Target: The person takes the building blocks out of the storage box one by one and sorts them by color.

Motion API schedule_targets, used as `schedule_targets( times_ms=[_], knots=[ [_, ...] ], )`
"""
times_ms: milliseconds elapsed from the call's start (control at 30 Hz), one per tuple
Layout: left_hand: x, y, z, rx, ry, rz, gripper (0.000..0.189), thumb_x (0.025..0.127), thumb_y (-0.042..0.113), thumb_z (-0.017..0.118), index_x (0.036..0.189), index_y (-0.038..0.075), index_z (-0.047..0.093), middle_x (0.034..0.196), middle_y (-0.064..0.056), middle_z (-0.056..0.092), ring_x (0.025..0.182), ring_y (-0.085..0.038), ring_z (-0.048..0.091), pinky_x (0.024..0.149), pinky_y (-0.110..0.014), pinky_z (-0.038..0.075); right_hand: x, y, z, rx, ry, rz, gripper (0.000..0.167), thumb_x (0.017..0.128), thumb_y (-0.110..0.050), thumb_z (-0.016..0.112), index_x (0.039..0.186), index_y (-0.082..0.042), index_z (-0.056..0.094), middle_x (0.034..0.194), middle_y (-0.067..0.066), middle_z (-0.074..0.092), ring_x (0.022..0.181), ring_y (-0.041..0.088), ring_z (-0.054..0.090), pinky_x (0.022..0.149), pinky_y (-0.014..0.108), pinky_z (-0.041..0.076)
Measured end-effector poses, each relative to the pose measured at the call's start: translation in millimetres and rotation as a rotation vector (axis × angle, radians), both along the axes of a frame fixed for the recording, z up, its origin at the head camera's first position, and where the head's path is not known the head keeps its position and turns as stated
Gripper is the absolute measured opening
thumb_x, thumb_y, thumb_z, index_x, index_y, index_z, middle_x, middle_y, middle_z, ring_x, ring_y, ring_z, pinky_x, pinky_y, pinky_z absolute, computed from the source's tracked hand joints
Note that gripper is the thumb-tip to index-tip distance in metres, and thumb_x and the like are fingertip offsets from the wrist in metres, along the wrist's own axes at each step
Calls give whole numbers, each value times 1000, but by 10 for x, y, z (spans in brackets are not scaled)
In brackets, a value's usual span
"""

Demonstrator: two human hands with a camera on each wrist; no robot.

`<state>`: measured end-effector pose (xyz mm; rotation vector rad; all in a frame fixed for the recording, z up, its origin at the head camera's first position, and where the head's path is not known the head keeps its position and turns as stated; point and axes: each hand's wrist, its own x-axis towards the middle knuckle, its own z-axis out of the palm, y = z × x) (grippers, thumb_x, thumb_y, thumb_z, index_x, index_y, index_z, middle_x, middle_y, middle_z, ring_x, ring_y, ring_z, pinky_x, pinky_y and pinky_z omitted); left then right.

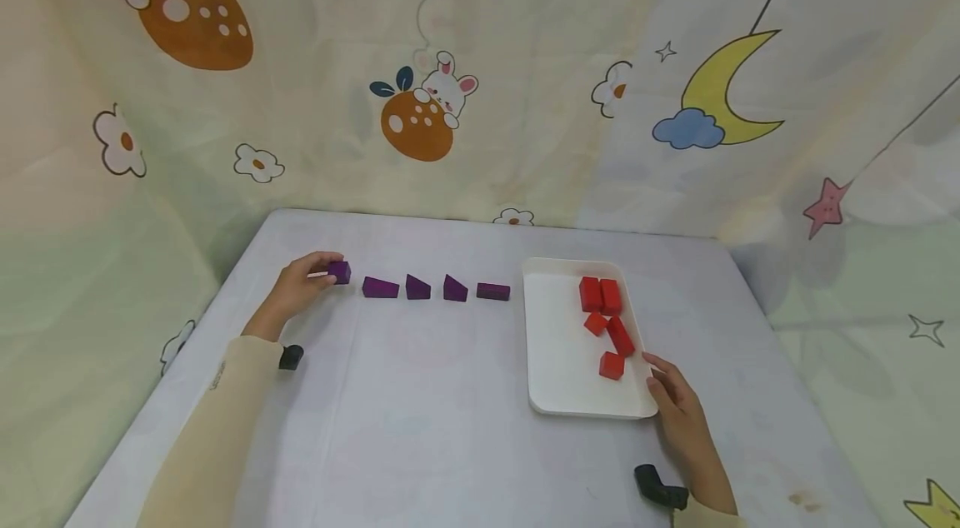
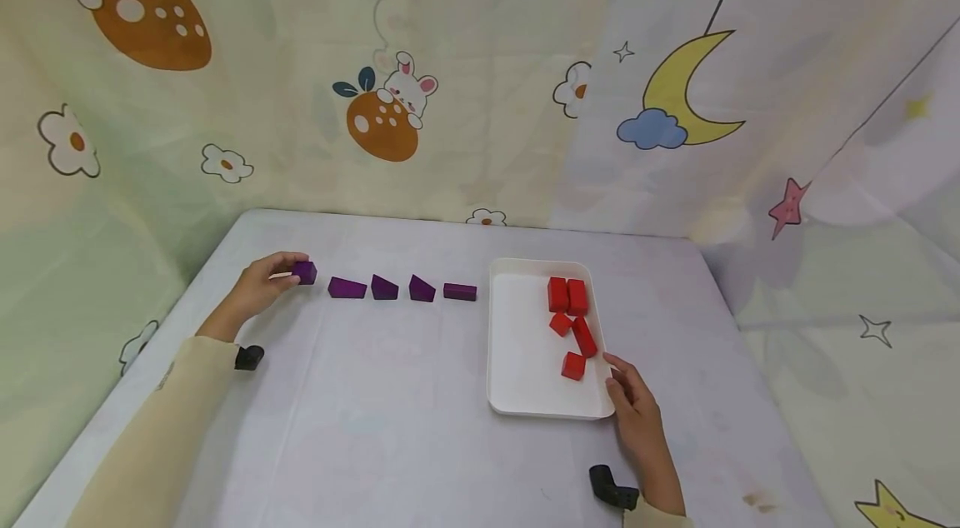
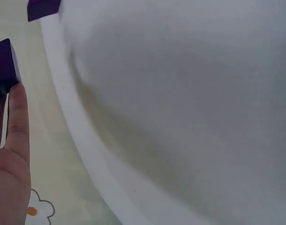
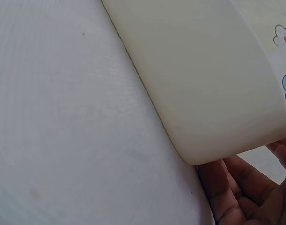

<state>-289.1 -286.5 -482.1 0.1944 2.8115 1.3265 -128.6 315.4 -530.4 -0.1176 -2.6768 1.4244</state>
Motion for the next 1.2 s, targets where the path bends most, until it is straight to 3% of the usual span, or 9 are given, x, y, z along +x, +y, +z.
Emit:
schedule_targets(
  times_ms=[167,333,433,567,667,733,900,1000,1200],
  knots=[
    [-40,-46,-115,-74,-83,-19,41,105,-5,62,146,-4,58,149,-34,57,143,-55,49,119,-69,39,4,5,-16,0,0,1,41,115,-14,49,154,1,50,151,37,52,133,55,56,90,0,37],
    [-29,-63,-163,-91,-68,-29,41,104,-7,64,144,-7,59,146,-36,58,140,-56,52,119,-71,36,7,-12,-11,-4,12,1,41,115,-13,50,154,1,50,152,36,53,132,54,56,90,-1,38],
    [-13,-60,-139,-97,-72,-41,48,103,-7,66,149,-8,54,149,-37,55,141,-56,51,120,-70,36,10,-12,-7,0,15,0,41,115,-14,50,153,1,51,151,37,54,132,54,57,92,1,40],
    [22,54,-43,-141,-89,-13,67,105,3,67,163,-6,35,161,-37,42,149,-57,40,123,-69,32,23,3,5,10,0,-11,41,115,-14,50,154,-1,51,149,36,55,132,53,58,94,5,43],
    [93,285,35,-177,-19,38,72,106,8,67,167,-4,29,165,-35,36,153,-56,34,125,-67,29,30,22,6,15,3,-14,40,115,-13,49,153,0,51,148,36,56,130,53,58,93,4,43],
    [163,494,73,-177,62,51,71,106,9,68,167,-2,33,166,-33,38,154,-54,34,127,-65,28,31,35,2,16,8,-14,40,115,-12,49,153,0,51,148,37,56,130,54,58,92,2,41],
    [355,1073,132,-84,202,-34,68,102,12,76,162,3,46,164,-26,47,153,-48,41,126,-62,33,31,58,-1,13,5,-20,42,115,-14,50,154,0,51,150,37,54,133,54,57,93,2,40],
    [447,1392,139,-6,211,-109,68,98,15,81,159,5,52,161,-21,53,150,-45,47,123,-62,38,27,58,0,8,-6,-22,42,115,-15,50,154,0,50,151,36,54,133,54,57,94,4,41],
    [588,1902,92,134,164,-214,65,94,14,85,154,7,60,155,-14,61,142,-41,57,118,-60,46,-9,38,-1,-27,-12,0,43,115,-15,51,155,0,50,154,35,51,136,53,55,94,4,41]
  ],
)
